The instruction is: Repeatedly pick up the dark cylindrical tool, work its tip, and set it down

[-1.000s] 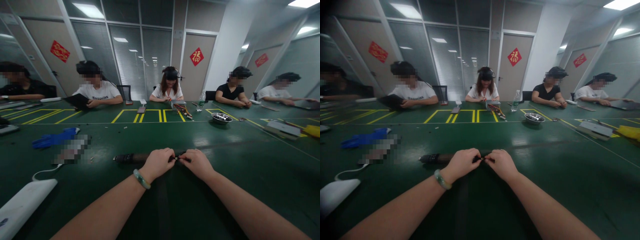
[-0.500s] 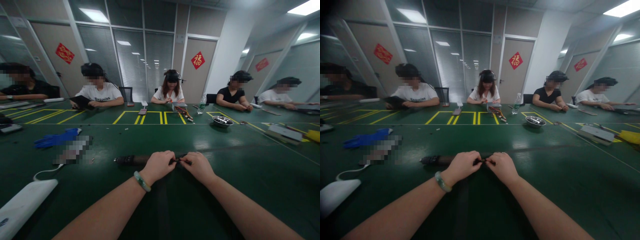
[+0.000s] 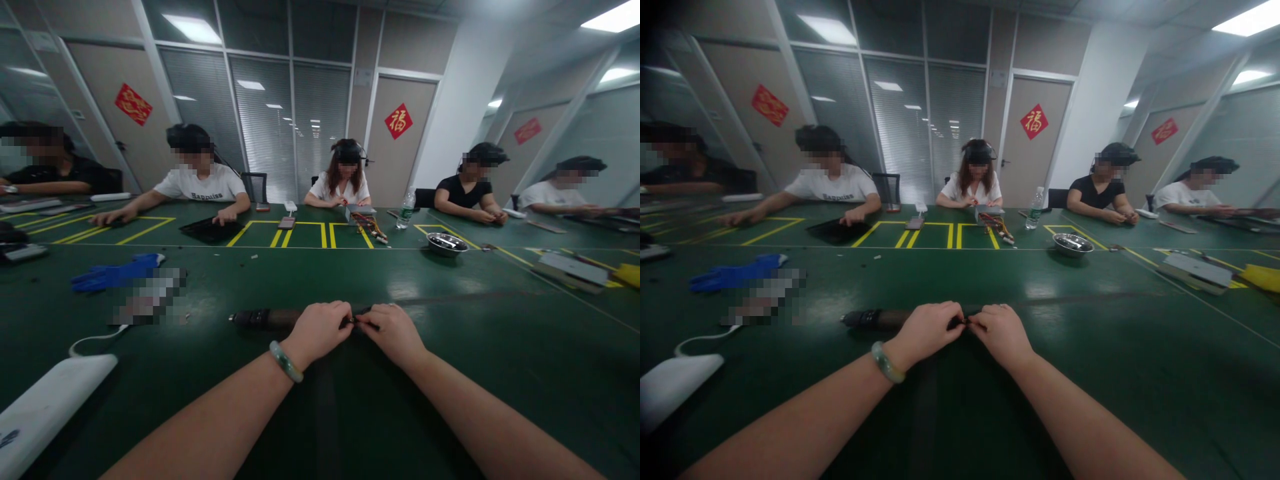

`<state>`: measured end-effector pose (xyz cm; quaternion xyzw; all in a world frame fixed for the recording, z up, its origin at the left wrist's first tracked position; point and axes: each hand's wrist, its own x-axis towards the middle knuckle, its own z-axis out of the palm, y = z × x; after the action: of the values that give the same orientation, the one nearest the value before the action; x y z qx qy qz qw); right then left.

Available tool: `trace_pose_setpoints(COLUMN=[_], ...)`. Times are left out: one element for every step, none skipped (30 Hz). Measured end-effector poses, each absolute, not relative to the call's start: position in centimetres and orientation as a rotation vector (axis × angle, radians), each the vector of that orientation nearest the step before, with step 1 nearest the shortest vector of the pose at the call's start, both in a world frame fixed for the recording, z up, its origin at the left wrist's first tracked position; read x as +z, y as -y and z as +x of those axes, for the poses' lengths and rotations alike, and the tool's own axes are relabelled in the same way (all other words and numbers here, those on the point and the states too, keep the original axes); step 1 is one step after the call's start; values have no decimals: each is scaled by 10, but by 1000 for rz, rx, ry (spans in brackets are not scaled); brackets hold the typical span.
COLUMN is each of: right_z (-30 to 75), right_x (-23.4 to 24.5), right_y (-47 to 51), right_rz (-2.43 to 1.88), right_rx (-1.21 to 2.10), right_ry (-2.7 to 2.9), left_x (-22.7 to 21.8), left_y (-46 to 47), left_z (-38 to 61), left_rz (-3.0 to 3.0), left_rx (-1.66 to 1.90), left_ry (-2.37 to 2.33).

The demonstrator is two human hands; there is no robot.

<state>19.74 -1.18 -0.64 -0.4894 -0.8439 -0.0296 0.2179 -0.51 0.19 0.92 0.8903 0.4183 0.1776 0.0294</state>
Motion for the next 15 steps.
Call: trace_pose_setpoints(right_z=[197,197,196,195,195,194,193,192,191,190,189,187,186,184,182], right_x=[-6,-5,-5,-4,-5,-6,-7,-9,-11,-14,-16,-17,-18,-17,-16], right_y=[11,10,10,9,8,7,6,4,2,0,-1,-3,-3,-4,-5], right_rz=[-1354,-1355,-1356,-1354,-1348,-1337,-1323,-1310,-1298,-1286,-1274,-1262,-1252,-1249,-1254], right_rx=[-110,-137,-163,-185,-200,-201,-192,-177,-161,-149,-149,-162,-187,-217,-248], right_ry=[2357,2375,2389,2396,2399,2401,2401,2403,2409,2424,2447,2474,2503,2529,2548], left_x=[9,8,8,8,8,8,9,9,9,10,10,10,10,10,10], left_y=[-2,-2,-2,-2,-2,-1,-1,0,0,0,0,1,1,1,2], left_z=[-5,-5,-5,-5,-5,-5,-6,-6,-6,-7,-7,-7,-7,-6,-7], left_rz=[2745,2745,2746,2749,2754,2759,2763,2767,2771,2773,2777,2783,2789,2796,2803], left_rx=[546,549,554,560,565,567,568,567,566,561,555,549,549,558,577], left_ry=[-1294,-1297,-1300,-1300,-1296,-1290,-1285,-1281,-1280,-1282,-1285,-1284,-1279,-1267,-1252])
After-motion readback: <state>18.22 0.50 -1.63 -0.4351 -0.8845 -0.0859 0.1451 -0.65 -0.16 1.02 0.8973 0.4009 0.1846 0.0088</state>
